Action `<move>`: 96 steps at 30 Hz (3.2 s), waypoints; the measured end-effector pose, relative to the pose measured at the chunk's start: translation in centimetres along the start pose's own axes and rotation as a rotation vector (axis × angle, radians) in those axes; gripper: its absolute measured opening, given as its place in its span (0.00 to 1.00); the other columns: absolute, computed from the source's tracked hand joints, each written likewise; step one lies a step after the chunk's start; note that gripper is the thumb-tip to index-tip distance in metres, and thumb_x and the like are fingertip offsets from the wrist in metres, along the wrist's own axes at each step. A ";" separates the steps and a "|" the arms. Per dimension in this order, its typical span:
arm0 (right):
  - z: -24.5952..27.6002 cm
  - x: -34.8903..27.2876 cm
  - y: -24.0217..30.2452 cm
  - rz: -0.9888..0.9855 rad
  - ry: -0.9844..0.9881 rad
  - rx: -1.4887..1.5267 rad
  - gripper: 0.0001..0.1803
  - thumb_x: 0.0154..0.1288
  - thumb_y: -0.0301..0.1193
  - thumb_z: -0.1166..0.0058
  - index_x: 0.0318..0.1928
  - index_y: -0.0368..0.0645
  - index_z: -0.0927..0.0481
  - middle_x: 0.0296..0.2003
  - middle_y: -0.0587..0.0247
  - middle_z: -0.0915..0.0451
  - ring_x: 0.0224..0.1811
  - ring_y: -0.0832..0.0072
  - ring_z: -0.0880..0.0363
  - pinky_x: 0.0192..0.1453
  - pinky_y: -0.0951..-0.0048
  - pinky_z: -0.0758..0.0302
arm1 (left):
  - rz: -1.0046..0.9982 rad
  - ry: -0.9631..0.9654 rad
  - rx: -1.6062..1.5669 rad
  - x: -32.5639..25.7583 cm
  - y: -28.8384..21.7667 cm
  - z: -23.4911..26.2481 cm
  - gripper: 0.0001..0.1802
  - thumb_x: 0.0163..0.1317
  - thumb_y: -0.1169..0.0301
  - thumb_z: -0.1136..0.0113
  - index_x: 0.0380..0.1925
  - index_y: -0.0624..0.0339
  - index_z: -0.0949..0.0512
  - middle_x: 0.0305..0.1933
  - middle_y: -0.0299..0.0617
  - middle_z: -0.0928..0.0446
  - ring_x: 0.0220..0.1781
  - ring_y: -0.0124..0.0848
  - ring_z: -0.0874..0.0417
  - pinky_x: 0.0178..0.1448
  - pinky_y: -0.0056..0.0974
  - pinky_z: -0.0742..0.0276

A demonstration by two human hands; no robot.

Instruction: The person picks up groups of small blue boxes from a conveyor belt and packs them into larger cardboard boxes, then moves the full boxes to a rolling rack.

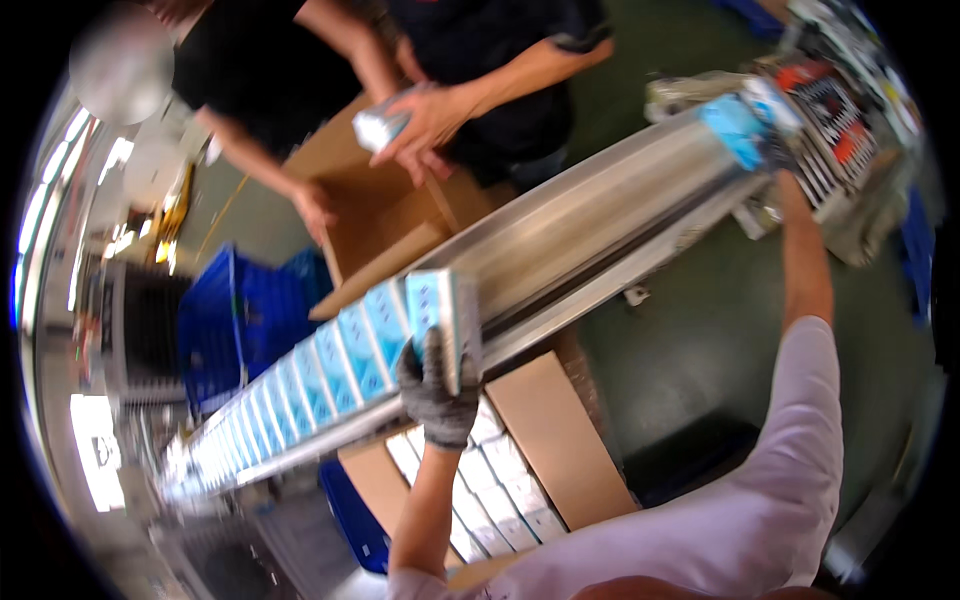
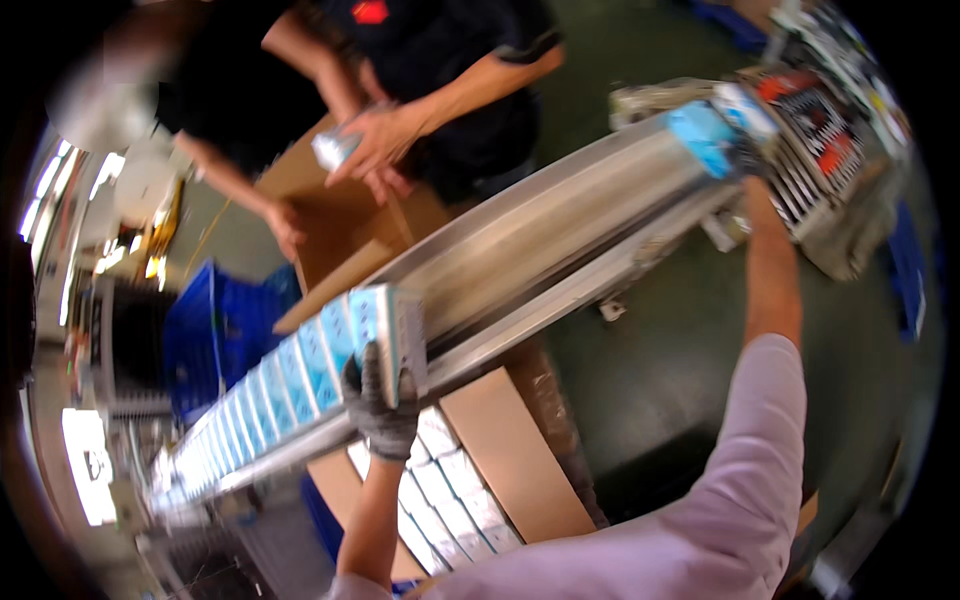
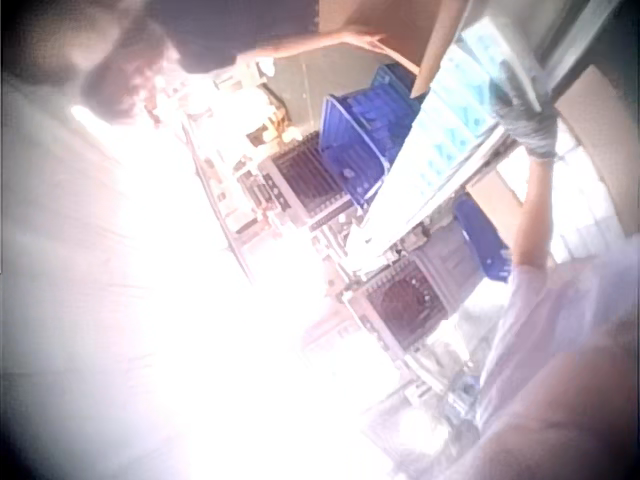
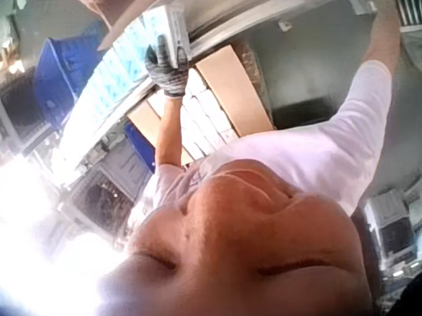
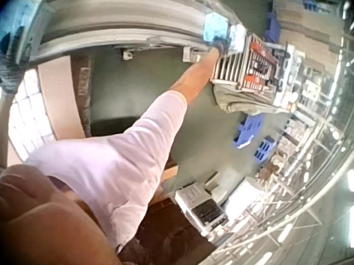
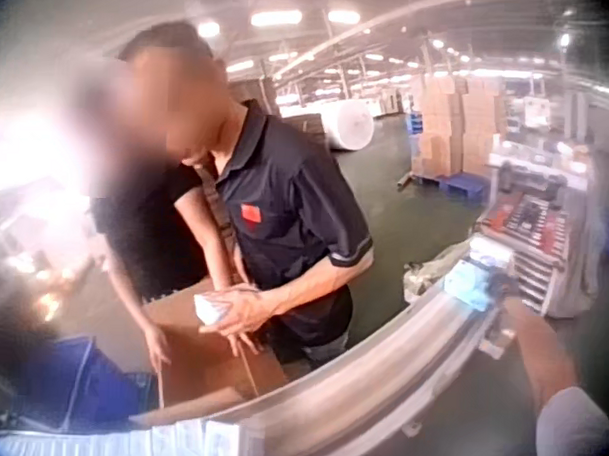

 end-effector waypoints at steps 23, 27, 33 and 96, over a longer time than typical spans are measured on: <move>11.9 -28.0 31.4 0.763 -0.970 0.742 0.27 0.37 0.25 0.39 0.44 0.48 0.26 0.42 0.52 0.27 0.39 0.57 0.27 0.44 0.60 0.29 | 0.050 -0.029 -0.012 2.1 -6.0 -1.2 0.29 0.46 0.64 0.37 0.51 0.56 0.30 0.44 0.55 0.33 0.43 0.49 0.29 0.46 0.46 0.30; 12.5 -29.4 32.7 0.768 -0.950 0.658 0.27 0.37 0.26 0.38 0.45 0.48 0.25 0.41 0.53 0.27 0.39 0.58 0.27 0.42 0.60 0.29 | 0.263 -0.096 -0.373 4.0 -6.3 -2.5 0.26 0.55 0.64 0.43 0.52 0.65 0.33 0.47 0.53 0.33 0.45 0.42 0.29 0.50 0.42 0.32; 12.7 -31.8 37.1 0.729 -0.863 0.491 0.27 0.36 0.27 0.41 0.45 0.49 0.24 0.44 0.53 0.29 0.42 0.57 0.30 0.47 0.59 0.32 | 0.349 -0.346 -0.475 12.6 -8.2 -1.4 0.32 0.44 0.65 0.35 0.51 0.63 0.32 0.44 0.53 0.33 0.45 0.46 0.31 0.53 0.45 0.36; -10.8 -67.9 42.5 1.073 -0.379 0.294 0.43 0.55 0.57 0.54 0.65 0.50 0.51 0.64 0.43 0.55 0.67 0.45 0.59 0.63 0.37 0.63 | -0.070 0.519 -0.061 -25.3 18.5 11.2 0.27 0.54 0.54 0.49 0.51 0.56 0.31 0.58 0.49 0.36 0.61 0.41 0.37 0.65 0.41 0.44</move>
Point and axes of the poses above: each hand's wrist, its own x-axis towards the middle knuckle, its own z-axis out of the back of the hand, y = z × x, the point moved 2 cm from there along x, towards the middle knuckle
